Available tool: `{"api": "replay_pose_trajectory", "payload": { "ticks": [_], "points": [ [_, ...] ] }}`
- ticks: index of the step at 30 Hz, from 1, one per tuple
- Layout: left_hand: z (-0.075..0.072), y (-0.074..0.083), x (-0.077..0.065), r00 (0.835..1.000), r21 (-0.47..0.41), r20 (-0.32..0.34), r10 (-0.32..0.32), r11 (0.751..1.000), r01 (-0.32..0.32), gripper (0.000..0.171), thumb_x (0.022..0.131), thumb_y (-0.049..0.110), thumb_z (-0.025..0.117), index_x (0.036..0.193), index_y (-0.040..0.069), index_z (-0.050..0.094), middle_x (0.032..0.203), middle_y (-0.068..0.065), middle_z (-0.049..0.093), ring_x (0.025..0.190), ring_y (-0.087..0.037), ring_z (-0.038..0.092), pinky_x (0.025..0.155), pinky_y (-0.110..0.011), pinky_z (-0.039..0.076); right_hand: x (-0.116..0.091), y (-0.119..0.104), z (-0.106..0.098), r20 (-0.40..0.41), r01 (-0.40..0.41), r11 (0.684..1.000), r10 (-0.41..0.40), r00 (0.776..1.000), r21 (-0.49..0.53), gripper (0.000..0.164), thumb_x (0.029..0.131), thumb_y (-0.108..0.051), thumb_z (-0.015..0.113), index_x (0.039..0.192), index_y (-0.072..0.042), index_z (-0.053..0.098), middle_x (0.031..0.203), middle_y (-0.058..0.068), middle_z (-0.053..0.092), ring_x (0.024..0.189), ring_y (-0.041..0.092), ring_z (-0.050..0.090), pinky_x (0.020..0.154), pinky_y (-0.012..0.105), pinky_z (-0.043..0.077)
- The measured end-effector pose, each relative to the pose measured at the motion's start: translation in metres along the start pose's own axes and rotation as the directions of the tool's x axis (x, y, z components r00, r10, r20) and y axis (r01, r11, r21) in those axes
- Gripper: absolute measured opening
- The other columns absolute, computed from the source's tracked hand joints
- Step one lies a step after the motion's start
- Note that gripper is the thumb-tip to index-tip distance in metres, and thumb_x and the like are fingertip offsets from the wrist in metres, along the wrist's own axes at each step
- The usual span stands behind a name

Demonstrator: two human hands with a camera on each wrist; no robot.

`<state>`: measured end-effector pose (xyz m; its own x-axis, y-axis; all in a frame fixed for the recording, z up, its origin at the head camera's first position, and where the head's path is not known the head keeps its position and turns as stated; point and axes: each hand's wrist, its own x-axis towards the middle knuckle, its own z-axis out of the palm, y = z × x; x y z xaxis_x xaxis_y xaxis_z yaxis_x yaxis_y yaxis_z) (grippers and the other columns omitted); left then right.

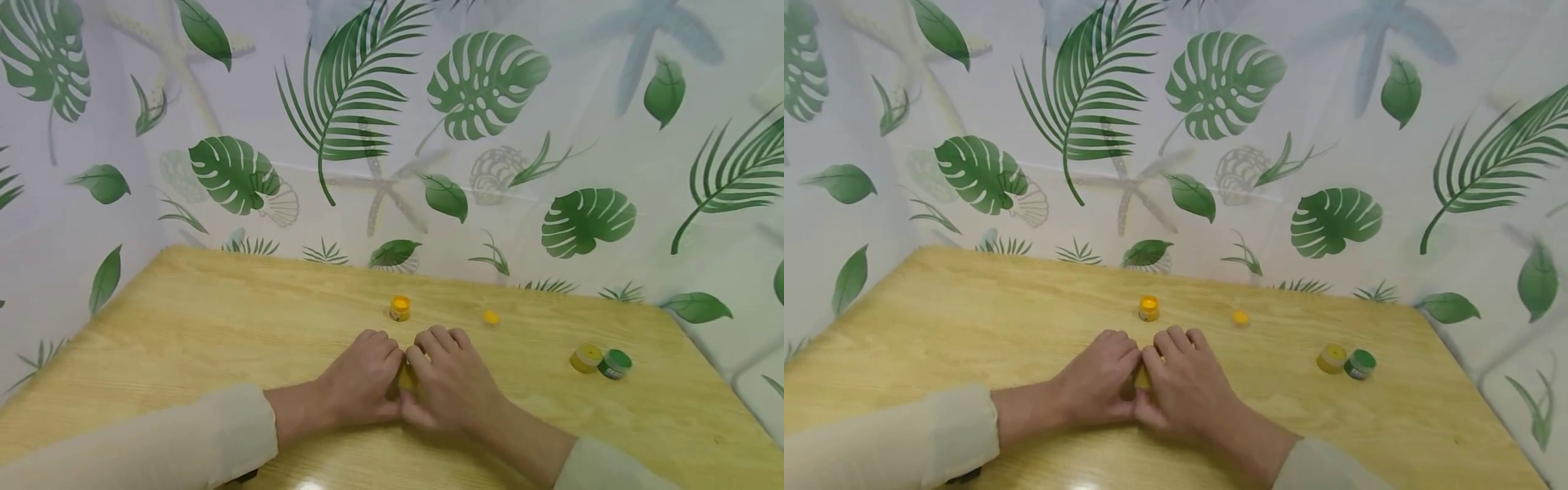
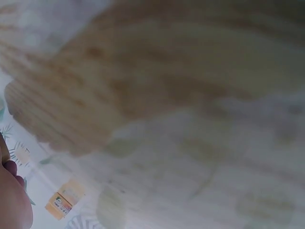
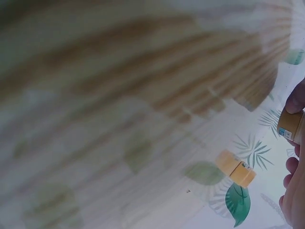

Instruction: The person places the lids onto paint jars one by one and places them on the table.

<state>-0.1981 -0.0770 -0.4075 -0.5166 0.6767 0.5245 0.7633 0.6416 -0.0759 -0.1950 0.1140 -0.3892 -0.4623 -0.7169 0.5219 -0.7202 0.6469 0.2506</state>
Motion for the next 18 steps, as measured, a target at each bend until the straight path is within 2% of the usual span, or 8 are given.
{"api": "replay_pose_trajectory", "payload": {
  "ticks": [4,10,14,18],
  "points": [
    [-0.0021,-0.0009,0.0006,1.000,0.011,-0.001,0.003,1.000,-0.003,0.035,0.079,0.048,0.070,0.083,0.014,0.061,0.074,0.006,0.052,0.070,-0.012,0.043,0.076,-0.028,0.041,0.0017,-0.0004,-0.0006,0.010,-0.004,1.000,0.004,1.000,-0.007,0.032,0.077,-0.043,0.050,0.082,-0.012,0.057,0.086,0.001,0.054,0.086,0.023,0.051,0.079,0.039,0.040],
    [-0.0021,-0.0003,0.0017,0.999,0.021,-0.006,0.032,0.999,-0.032,0.038,0.079,0.050,0.070,0.083,0.014,0.061,0.074,0.005,0.052,0.070,-0.012,0.043,0.075,-0.028,0.041,0.0006,0.0009,0.0007,-0.017,0.005,1.000,-0.005,1.000,-0.007,0.034,0.078,-0.045,0.051,0.080,-0.012,0.059,0.083,0.001,0.054,0.082,0.022,0.050,0.077,0.039,0.041],
    [-0.0016,0.0016,0.0009,0.998,0.023,-0.010,0.057,0.998,-0.057,0.041,0.077,0.054,0.072,0.081,0.015,0.059,0.072,0.007,0.050,0.069,-0.011,0.041,0.073,-0.027,0.041,0.0007,0.0003,0.0026,-0.062,0.026,1.000,-0.027,0.998,-0.017,0.037,0.085,-0.046,0.047,0.070,-0.014,0.058,0.074,-0.001,0.050,0.075,0.020,0.049,0.076,0.039,0.041],
    [-0.0008,0.0026,0.0010,0.995,0.021,-0.032,0.090,0.996,-0.089,0.044,0.073,0.057,0.074,0.078,0.016,0.058,0.072,0.008,0.051,0.068,-0.010,0.041,0.072,-0.026,0.041,0.0011,0.0010,0.0038,-0.115,0.046,0.997,-0.052,0.992,-0.055,0.051,0.094,-0.047,0.035,0.058,-0.015,0.052,0.064,-0.002,0.043,0.065,0.020,0.044,0.071,0.038,0.041]
  ]
}}
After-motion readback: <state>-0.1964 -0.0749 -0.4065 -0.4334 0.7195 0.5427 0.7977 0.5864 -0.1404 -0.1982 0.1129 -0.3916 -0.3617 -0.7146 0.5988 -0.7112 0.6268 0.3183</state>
